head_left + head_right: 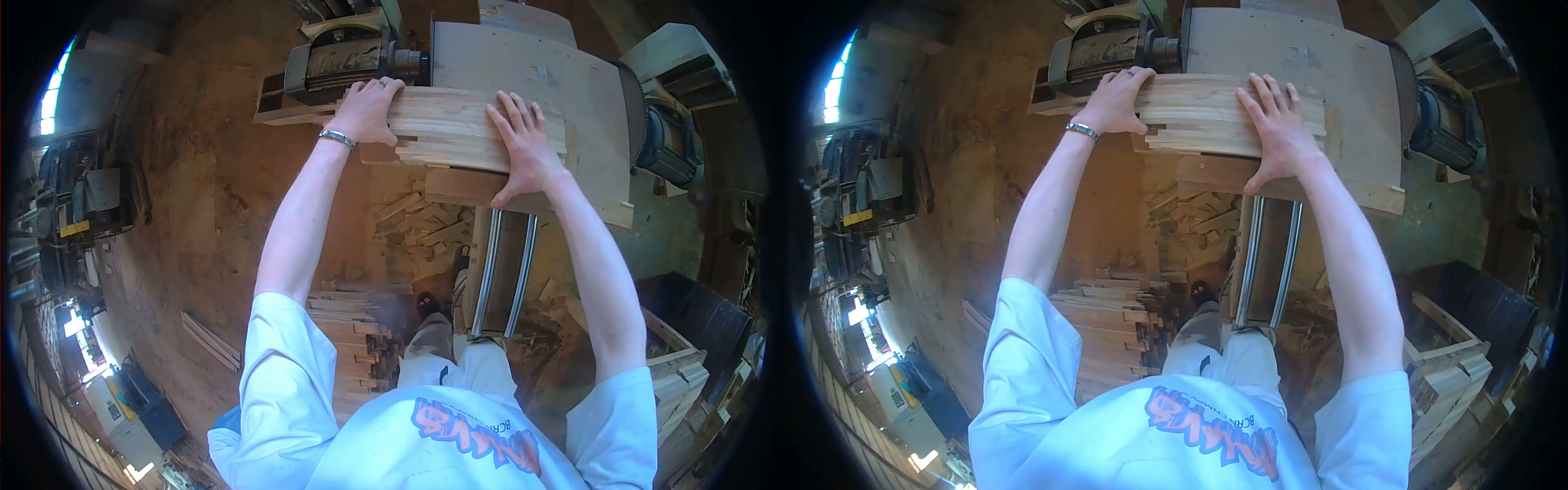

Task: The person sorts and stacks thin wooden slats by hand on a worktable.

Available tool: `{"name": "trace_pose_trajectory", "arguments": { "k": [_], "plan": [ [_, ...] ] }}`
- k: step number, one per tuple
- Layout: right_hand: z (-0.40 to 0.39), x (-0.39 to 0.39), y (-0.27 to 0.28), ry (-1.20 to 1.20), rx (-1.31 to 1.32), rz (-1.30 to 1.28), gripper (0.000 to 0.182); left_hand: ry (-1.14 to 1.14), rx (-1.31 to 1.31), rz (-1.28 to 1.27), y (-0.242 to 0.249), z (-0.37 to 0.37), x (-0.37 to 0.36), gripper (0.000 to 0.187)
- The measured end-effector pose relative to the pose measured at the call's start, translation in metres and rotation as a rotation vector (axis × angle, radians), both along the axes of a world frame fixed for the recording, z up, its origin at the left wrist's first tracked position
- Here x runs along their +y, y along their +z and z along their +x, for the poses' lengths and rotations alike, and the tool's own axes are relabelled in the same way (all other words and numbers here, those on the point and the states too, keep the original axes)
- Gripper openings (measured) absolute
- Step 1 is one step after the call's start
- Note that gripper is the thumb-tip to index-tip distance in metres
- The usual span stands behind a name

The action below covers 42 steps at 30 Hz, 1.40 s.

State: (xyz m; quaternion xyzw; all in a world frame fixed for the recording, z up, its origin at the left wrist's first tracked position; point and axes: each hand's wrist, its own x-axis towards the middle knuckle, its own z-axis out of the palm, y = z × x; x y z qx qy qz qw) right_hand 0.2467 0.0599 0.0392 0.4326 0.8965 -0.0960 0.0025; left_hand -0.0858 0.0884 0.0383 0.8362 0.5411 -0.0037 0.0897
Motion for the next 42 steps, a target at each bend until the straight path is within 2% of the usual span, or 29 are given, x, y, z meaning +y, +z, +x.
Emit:
{"name": "trace_pose_trajectory", "arguments": {
  "k": [42],
  "plan": [
    [0.003, 0.003, -0.024, -0.016, 0.001, 0.121, 0.160, -0.085, 0.013, 0.082, -0.017, -0.004, 0.015, 0.102]
  ]
}}
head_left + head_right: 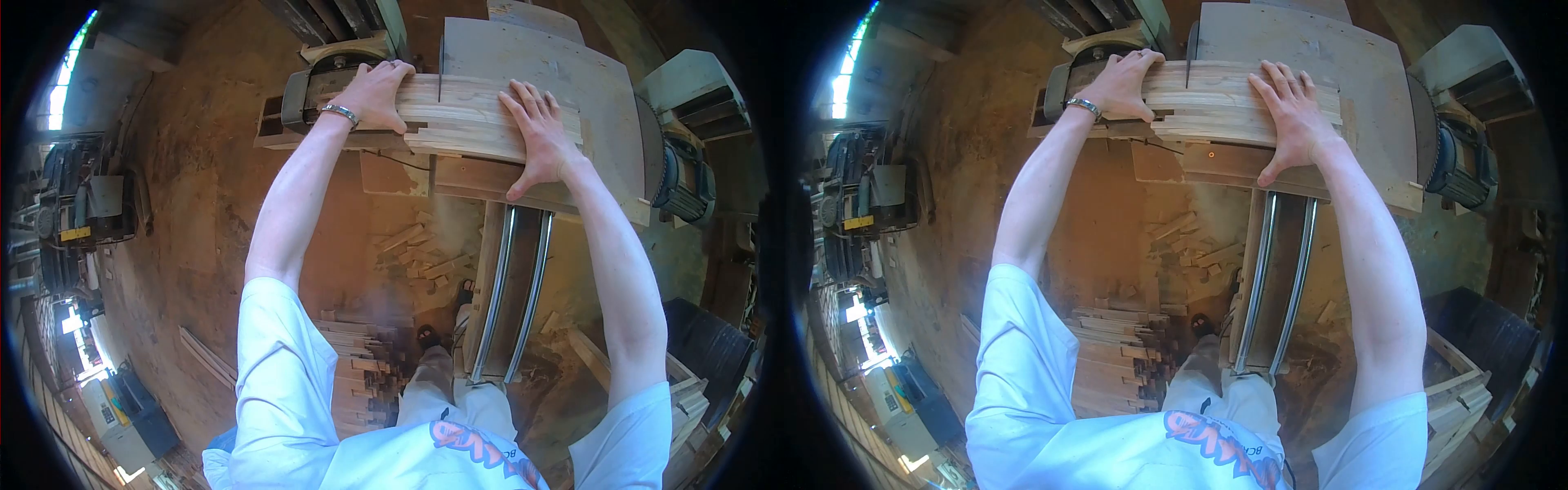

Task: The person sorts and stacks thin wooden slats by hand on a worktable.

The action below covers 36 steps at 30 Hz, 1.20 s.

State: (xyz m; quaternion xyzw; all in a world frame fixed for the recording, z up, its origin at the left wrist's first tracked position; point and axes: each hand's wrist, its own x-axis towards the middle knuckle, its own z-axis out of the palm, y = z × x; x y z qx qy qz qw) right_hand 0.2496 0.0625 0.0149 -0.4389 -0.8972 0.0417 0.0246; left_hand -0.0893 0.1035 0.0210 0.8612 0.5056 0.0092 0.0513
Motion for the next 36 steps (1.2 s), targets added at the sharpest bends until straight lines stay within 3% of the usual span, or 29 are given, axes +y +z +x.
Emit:
{"name": "trace_pose_trajectory", "arguments": {
  "k": [28, 36],
  "plan": [
    [0.003, 0.016, -0.017, 0.019, 0.022, 0.045, 0.160, 0.013, 0.018, 0.015, -0.011, -0.002, 0.016, 0.103],
    [0.006, 0.024, -0.026, 0.032, 0.039, 0.044, 0.160, 0.158, -0.045, 0.010, -0.009, -0.017, 0.021, 0.103]
  ]
}}
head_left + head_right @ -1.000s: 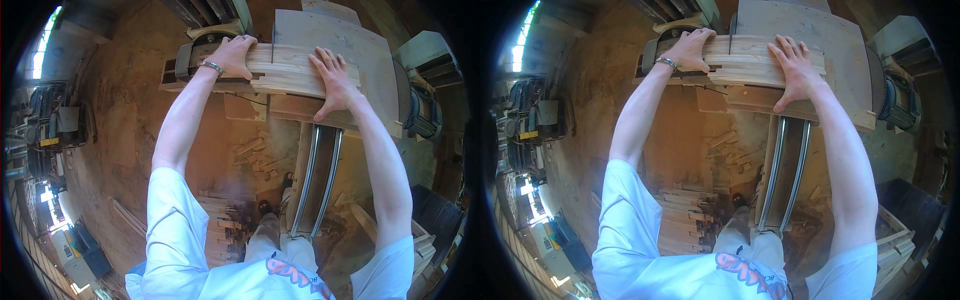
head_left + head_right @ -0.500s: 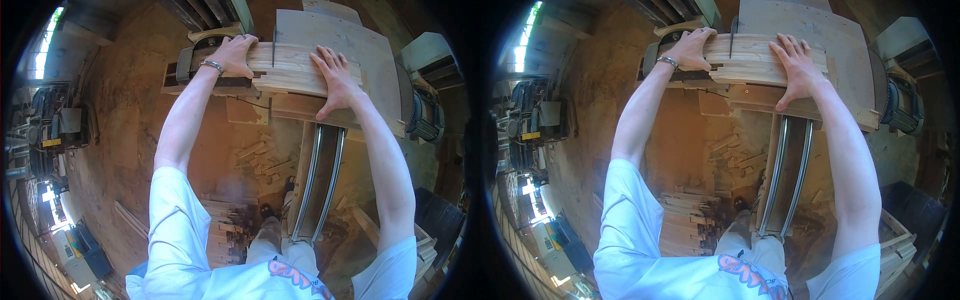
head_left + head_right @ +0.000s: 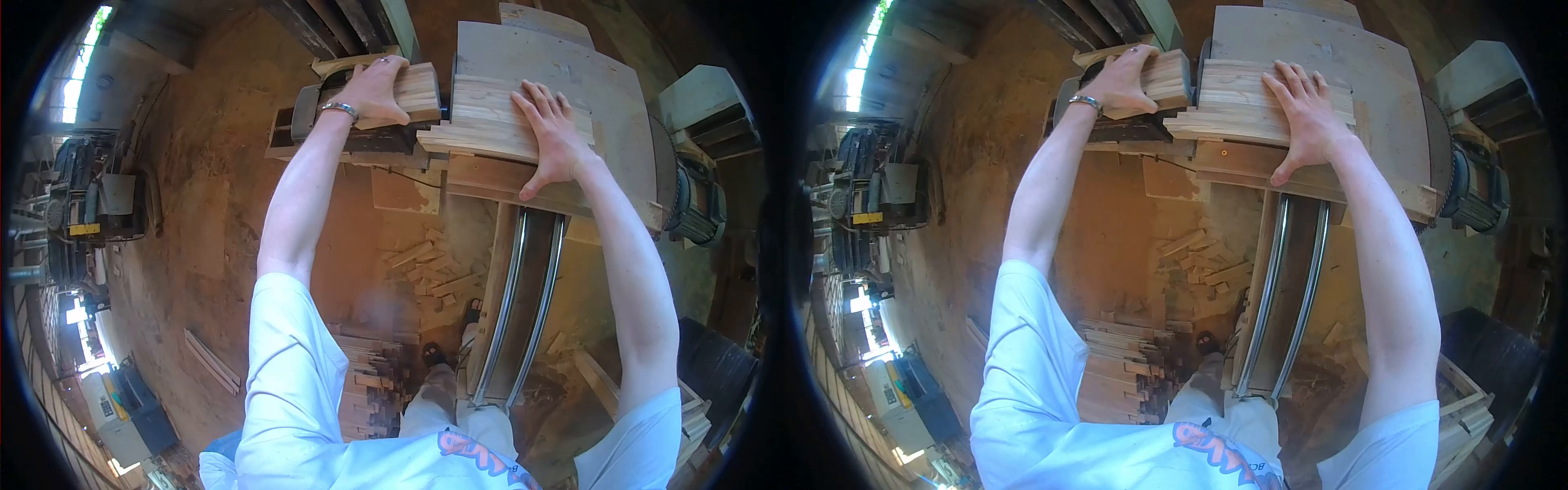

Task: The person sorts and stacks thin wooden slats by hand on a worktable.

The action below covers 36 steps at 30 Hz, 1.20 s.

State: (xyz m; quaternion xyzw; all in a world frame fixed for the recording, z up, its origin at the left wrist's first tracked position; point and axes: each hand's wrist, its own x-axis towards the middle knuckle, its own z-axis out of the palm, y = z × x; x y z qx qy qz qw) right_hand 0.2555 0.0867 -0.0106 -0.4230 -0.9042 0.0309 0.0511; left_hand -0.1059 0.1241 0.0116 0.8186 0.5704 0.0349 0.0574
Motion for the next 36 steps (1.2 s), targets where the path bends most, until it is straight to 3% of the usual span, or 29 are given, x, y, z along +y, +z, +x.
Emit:
{"name": "trace_pose_trajectory", "arguments": {
  "k": [5, 10, 12, 13, 16, 18, 19, 20, 21, 22, 23, 25, 29, 36],
  "plan": [
    [0.002, 0.010, -0.008, -0.005, -0.004, 0.003, 0.160, 0.093, -0.138, 0.050, 0.003, -0.025, -0.015, 0.105],
    [0.005, 0.020, -0.019, 0.000, -0.001, 0.007, 0.159, 0.215, -0.255, 0.152, -0.005, -0.058, -0.111, 0.101],
    [0.006, 0.028, -0.023, 0.007, 0.006, 0.020, 0.158, 0.336, -0.491, 0.092, -0.022, -0.064, -0.175, 0.099],
    [0.005, 0.034, -0.024, 0.005, 0.001, 0.027, 0.157, 0.311, -0.731, 0.077, -0.031, -0.060, -0.210, 0.098],
    [0.004, 0.049, -0.027, -0.045, -0.003, -0.027, 0.154, 0.542, -0.685, 0.012, -0.053, -0.037, -0.343, 0.099],
    [-0.004, 0.065, -0.013, -0.140, 0.036, -0.163, 0.151, 0.617, -0.928, -0.192, -0.078, -0.021, -0.427, 0.106],
    [-0.010, 0.070, -0.012, -0.156, 0.031, -0.152, 0.149, 0.659, -0.925, -0.234, -0.102, -0.020, -0.476, 0.108],
    [-0.016, 0.074, -0.011, -0.173, 0.022, -0.151, 0.148, 0.784, -1.050, -0.309, -0.088, 0.009, -0.506, 0.109],
    [-0.020, 0.070, -0.013, -0.190, 0.011, -0.152, 0.147, 0.818, -0.966, -0.366, -0.103, 0.016, -0.551, 0.109],
    [-0.023, 0.064, -0.012, -0.189, -0.008, -0.150, 0.147, 0.936, -1.083, -0.391, -0.104, 0.036, -0.587, 0.110],
    [-0.024, 0.059, -0.012, -0.191, -0.028, -0.144, 0.147, 0.898, -1.150, -0.399, -0.128, 0.037, -0.632, 0.111],
    [-0.024, 0.044, 0.000, -0.177, -0.053, -0.135, 0.146, 1.003, -1.252, -0.476, -0.107, 0.063, -0.671, 0.109],
    [-0.019, -0.014, 0.005, -0.127, -0.067, -0.203, 0.149, 1.003, -1.327, -0.517, -0.085, 0.084, -0.697, 0.110],
    [-0.017, -0.159, -0.006, -0.035, -0.337, -0.286, 0.163, 0.760, -1.431, -0.359, -0.060, 0.055, -0.690, 0.108]
  ]
}}
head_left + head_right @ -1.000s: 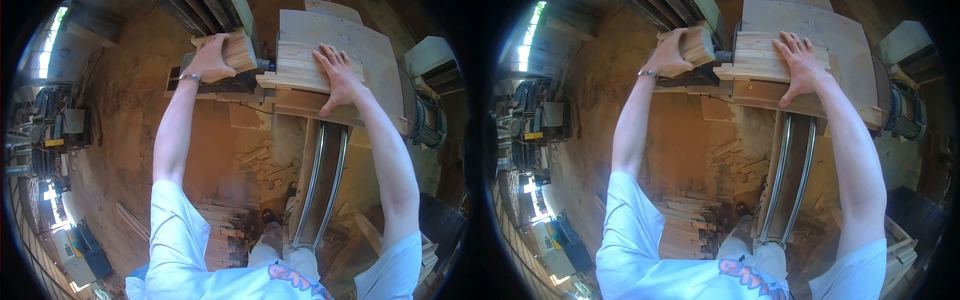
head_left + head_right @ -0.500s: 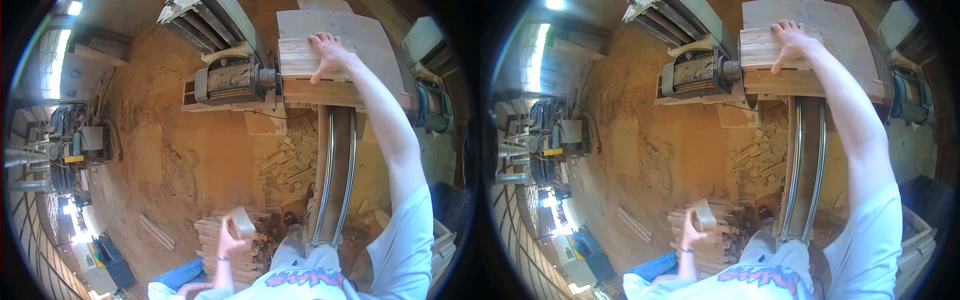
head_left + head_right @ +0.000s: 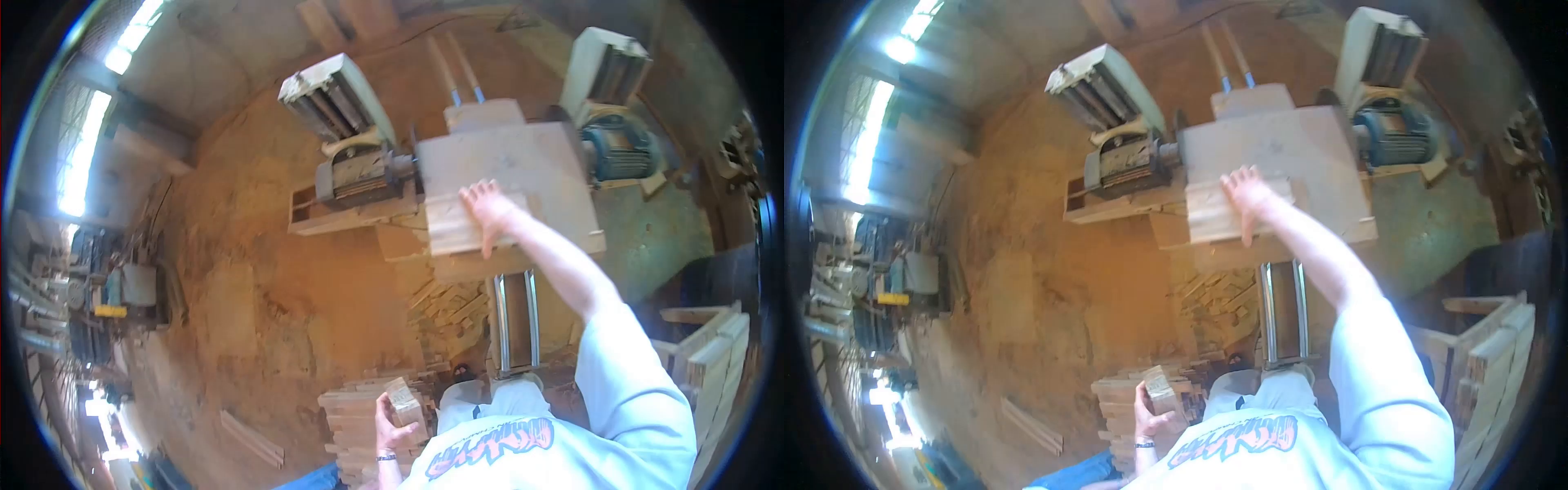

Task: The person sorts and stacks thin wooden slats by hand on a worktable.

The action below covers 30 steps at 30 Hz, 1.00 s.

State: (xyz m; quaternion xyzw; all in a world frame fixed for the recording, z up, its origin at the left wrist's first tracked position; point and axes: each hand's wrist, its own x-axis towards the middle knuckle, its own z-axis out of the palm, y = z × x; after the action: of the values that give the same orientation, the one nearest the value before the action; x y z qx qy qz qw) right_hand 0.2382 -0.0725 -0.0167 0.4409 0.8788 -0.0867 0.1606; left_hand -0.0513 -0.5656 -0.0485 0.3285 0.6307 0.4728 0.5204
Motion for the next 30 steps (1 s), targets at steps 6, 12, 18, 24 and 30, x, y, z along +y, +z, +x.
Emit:
{"name": "trace_pose_trajectory", "arguments": {
  "k": [6, 12, 18, 24, 30],
  "plan": [
    [0.017, -0.149, -0.009, 0.026, 0.227, 0.022, 0.144, -0.004, -0.095, 0.092, -0.014, -0.041, -0.025, 0.101],
    [0.016, -0.232, 0.030, -0.021, 0.277, -0.292, 0.137, 0.173, -0.229, 0.020, -0.015, -0.091, -0.062, 0.087],
    [0.009, -0.301, -0.003, -0.204, 0.648, -0.707, 0.129, 0.291, -0.348, -0.050, 0.001, -0.119, -0.074, 0.086],
    [0.078, -0.450, 0.018, -0.554, 1.632, -1.121, 0.125, 0.116, -0.359, 0.082, 0.047, -0.088, 0.000, 0.088],
    [0.226, -0.615, -0.014, -0.930, 2.292, -0.750, 0.100, 0.018, -0.179, 0.313, 0.155, 0.128, 0.079, 0.088]
  ]
}}
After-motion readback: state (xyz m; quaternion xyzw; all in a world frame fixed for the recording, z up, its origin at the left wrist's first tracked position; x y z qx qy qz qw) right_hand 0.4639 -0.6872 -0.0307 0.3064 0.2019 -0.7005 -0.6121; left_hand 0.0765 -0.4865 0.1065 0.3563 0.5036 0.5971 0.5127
